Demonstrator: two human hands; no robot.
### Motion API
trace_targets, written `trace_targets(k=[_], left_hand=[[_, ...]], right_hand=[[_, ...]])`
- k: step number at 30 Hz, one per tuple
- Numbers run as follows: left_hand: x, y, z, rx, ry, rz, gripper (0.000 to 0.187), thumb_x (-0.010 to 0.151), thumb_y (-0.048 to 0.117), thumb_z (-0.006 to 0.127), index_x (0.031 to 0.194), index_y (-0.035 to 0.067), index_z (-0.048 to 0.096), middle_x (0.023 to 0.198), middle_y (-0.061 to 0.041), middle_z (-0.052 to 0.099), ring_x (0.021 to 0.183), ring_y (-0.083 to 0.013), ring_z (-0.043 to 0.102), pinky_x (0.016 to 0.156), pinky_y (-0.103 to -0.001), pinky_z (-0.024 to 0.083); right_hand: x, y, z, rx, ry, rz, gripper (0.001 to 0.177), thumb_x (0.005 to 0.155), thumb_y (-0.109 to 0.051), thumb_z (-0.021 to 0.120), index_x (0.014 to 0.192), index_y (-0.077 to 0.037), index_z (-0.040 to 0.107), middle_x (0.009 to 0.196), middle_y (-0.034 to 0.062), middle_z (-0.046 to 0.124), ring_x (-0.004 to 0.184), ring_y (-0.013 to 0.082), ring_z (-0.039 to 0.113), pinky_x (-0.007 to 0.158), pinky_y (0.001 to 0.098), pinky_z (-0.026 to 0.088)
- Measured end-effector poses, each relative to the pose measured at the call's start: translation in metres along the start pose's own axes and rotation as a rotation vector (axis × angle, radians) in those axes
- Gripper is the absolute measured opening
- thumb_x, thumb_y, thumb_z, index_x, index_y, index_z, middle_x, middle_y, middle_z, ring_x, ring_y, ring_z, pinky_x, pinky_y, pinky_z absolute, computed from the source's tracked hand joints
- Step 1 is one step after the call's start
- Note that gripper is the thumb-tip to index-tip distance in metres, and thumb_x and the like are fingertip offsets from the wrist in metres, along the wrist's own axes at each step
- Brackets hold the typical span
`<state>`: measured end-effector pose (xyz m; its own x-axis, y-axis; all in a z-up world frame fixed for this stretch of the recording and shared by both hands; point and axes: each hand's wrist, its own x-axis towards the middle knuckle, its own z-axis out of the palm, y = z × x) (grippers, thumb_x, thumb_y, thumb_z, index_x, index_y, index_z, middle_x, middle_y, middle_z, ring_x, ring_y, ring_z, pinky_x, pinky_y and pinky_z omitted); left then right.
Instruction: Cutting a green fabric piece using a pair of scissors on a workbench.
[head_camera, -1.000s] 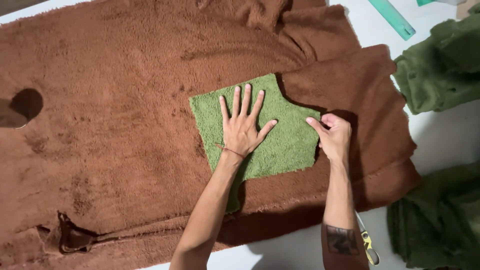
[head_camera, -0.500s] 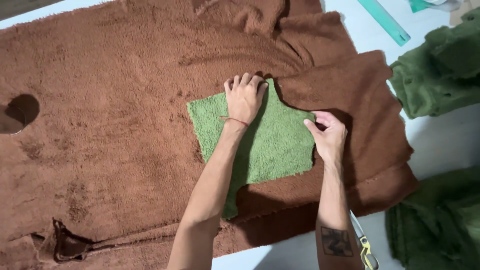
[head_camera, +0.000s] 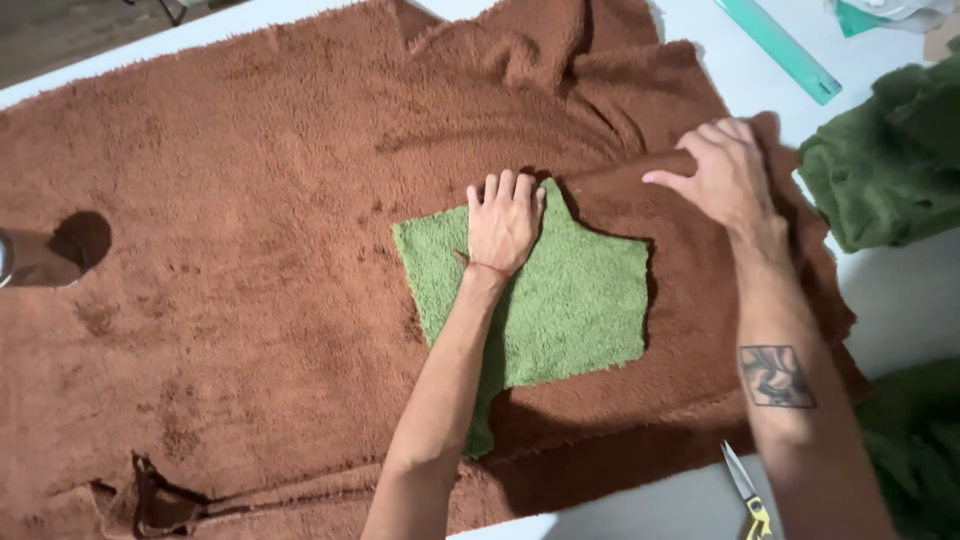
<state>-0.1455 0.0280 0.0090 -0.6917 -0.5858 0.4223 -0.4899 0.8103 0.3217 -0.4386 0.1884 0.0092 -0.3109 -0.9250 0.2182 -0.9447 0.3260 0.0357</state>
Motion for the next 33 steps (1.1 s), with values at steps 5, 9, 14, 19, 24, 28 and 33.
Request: trace_targets(k=[5, 9, 14, 19, 24, 28, 33], left_hand=[[-0.001, 0.000, 0.003, 0.034, -0.022, -0.049, 0.025, 0.102, 0.035, 0.058, 0.103, 0.011, 0.064, 0.097, -0.008, 0.059, 0.097, -0.0282, 0.056, 0.087, -0.048, 0.041], [0.001, 0.002, -0.005, 0.046, -0.015, -0.060, 0.024, 0.102, 0.034, 0.058, 0.101, 0.012, 0.064, 0.096, -0.008, 0.059, 0.097, -0.0280, 0.056, 0.087, -0.048, 0.041], [-0.002, 0.002, -0.007, -0.017, 0.022, -0.037, 0.023, 0.103, 0.033, 0.056, 0.103, 0.010, 0.064, 0.097, -0.009, 0.060, 0.097, -0.0280, 0.056, 0.092, -0.048, 0.040], [0.000, 0.001, -0.013, -0.033, 0.027, -0.011, 0.023, 0.104, 0.030, 0.056, 0.105, 0.009, 0.063, 0.098, -0.009, 0.060, 0.100, -0.0279, 0.057, 0.096, -0.049, 0.040], [0.000, 0.003, -0.011, -0.043, -0.004, -0.012, 0.023, 0.103, 0.029, 0.057, 0.106, 0.008, 0.064, 0.101, -0.010, 0.061, 0.103, -0.0286, 0.057, 0.101, -0.051, 0.039], [-0.003, -0.001, -0.007, -0.043, 0.049, 0.013, 0.025, 0.103, 0.029, 0.057, 0.112, 0.007, 0.063, 0.115, -0.009, 0.063, 0.114, -0.0278, 0.057, 0.107, -0.052, 0.038], [-0.002, -0.001, -0.008, -0.053, 0.053, 0.003, 0.026, 0.102, 0.030, 0.058, 0.114, 0.007, 0.063, 0.121, -0.009, 0.064, 0.118, -0.0282, 0.057, 0.108, -0.052, 0.038]], right_hand=[[0.008, 0.003, 0.014, -0.094, -0.022, -0.021, 0.084, 0.086, -0.077, 0.075, 0.130, -0.006, 0.069, 0.115, 0.0125, 0.069, 0.117, 0.0290, 0.061, 0.123, 0.0515, 0.021], [0.007, -0.002, -0.013, 0.023, 0.061, -0.091, 0.085, 0.088, -0.072, 0.075, 0.136, -0.002, 0.067, 0.117, 0.0139, 0.069, 0.118, 0.0302, 0.061, 0.120, 0.0644, 0.013], [-0.016, 0.007, -0.050, 0.200, -0.640, 0.113, 0.055, 0.094, -0.055, 0.062, 0.132, -0.016, 0.068, 0.127, 0.0088, 0.066, 0.113, 0.0218, 0.065, 0.117, 0.0446, 0.034], [-0.031, -0.023, -0.101, 0.444, -0.902, 0.117, 0.061, 0.098, -0.057, 0.050, 0.136, -0.011, 0.060, 0.140, 0.0126, 0.060, 0.116, 0.0283, 0.065, 0.098, 0.0468, 0.052], [-0.018, -0.034, -0.096, 0.396, -0.832, 0.464, 0.060, 0.108, -0.053, 0.030, 0.147, -0.016, 0.056, 0.152, 0.0095, 0.061, 0.121, 0.0345, 0.067, 0.100, 0.0545, 0.054], [-0.031, 0.007, -0.042, 0.047, -0.686, 0.362, 0.059, 0.110, -0.048, 0.033, 0.151, -0.009, 0.048, 0.156, 0.0151, 0.048, 0.127, 0.0391, 0.060, 0.107, 0.0622, 0.043], [-0.008, 0.017, -0.035, -0.036, -0.610, 0.363, 0.052, 0.112, -0.041, 0.041, 0.142, -0.001, 0.057, 0.156, 0.0228, 0.045, 0.130, 0.0439, 0.055, 0.103, 0.0615, 0.047]])
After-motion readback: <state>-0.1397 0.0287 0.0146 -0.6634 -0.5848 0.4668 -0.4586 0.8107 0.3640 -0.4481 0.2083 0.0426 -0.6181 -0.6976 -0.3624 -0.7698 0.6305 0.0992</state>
